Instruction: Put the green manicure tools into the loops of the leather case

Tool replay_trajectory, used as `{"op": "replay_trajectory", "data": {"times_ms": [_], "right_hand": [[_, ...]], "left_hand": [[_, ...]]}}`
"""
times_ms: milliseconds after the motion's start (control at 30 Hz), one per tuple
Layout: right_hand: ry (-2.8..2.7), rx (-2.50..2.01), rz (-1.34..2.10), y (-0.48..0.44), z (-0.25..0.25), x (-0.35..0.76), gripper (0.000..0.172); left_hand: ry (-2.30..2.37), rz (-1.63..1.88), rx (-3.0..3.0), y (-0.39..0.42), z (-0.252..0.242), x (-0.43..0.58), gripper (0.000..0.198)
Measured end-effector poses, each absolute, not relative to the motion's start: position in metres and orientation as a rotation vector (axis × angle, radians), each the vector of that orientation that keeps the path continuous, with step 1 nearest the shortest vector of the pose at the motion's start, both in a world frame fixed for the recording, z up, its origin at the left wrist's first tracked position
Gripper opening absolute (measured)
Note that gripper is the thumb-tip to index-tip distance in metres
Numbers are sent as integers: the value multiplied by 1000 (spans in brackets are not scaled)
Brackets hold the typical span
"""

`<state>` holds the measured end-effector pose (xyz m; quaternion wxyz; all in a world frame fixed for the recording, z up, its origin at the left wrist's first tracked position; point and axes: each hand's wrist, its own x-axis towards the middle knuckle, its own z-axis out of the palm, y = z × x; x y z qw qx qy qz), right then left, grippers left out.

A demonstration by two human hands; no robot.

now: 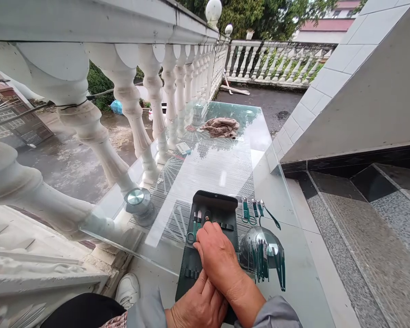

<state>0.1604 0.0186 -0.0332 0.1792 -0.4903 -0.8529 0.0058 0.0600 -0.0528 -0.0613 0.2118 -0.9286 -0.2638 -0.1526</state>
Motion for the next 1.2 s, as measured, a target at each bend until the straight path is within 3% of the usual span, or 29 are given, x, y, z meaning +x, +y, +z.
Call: {"op": "replay_trajectory", "data": {"times_ms": [233,667,933,1200], "right_hand": [[-2438,-1326,-29,15,-33,161,18],[-2362,-1116,340,0,-33,178,19],[-2083,-1018,551,-2,-17,179,15],[-1749,-1318,24,22,-1,234,10]], "left_hand": [[-727,-419,-2569,-53,-62,60,39],[-696,-383,-2597,-55,-69,60,37],[-865,-538,-2530,-55,-72,64,39],[-997,-502,-2411,-55,-74,63,40]]}}
